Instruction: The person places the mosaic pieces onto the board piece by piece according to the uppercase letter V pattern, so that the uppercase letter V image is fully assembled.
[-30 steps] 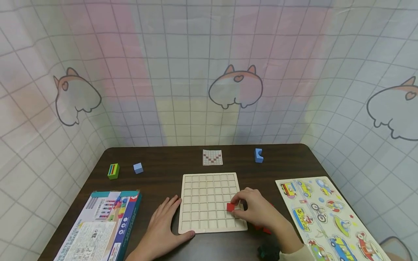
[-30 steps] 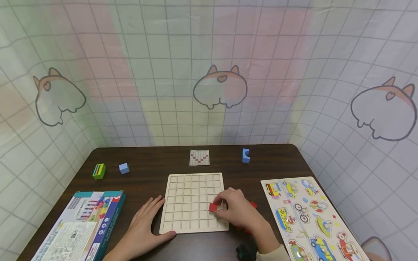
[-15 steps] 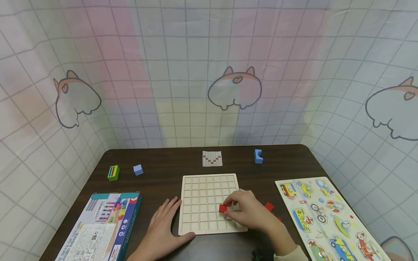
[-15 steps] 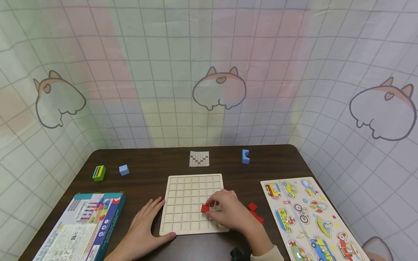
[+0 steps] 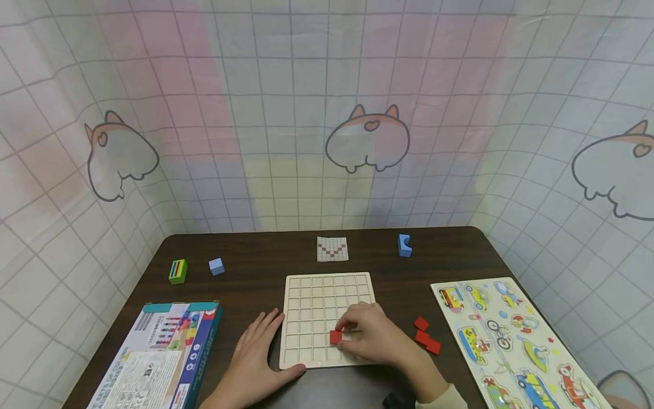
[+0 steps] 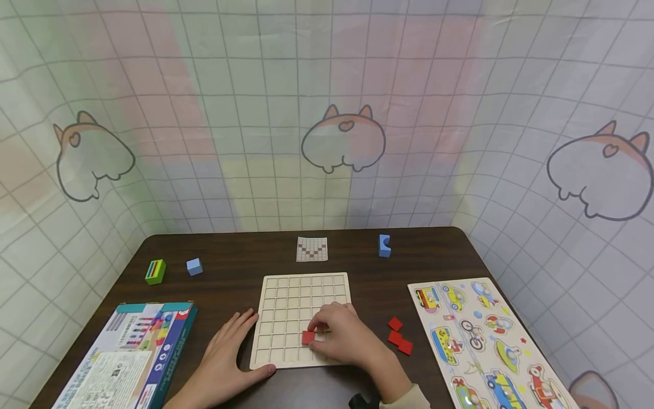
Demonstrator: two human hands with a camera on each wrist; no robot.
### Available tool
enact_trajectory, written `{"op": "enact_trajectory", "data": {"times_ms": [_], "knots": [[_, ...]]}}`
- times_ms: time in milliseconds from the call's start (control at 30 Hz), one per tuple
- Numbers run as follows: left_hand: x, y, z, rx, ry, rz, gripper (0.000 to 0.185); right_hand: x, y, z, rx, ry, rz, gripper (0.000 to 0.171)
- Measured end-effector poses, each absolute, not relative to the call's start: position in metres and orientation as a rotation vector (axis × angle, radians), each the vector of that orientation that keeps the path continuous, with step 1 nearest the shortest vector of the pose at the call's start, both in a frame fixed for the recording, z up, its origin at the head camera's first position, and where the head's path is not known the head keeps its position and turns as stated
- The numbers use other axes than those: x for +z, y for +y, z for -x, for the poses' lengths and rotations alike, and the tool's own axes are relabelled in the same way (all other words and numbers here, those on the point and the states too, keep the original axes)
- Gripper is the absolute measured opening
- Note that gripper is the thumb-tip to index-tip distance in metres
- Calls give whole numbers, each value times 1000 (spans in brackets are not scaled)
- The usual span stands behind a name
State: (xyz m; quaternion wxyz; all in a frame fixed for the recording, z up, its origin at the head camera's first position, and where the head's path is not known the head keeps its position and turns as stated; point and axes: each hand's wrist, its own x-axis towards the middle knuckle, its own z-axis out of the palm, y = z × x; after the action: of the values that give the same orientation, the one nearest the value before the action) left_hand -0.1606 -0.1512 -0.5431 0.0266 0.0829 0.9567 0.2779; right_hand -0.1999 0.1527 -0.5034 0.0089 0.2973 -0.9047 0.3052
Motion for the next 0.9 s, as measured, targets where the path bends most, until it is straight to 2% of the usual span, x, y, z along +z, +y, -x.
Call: {"op": "enact_trajectory", "data": {"times_ms": [900], "knots": [[-541, -150, 160, 869, 2949, -255, 126, -511, 145, 203, 925, -2859, -889, 14]]}}
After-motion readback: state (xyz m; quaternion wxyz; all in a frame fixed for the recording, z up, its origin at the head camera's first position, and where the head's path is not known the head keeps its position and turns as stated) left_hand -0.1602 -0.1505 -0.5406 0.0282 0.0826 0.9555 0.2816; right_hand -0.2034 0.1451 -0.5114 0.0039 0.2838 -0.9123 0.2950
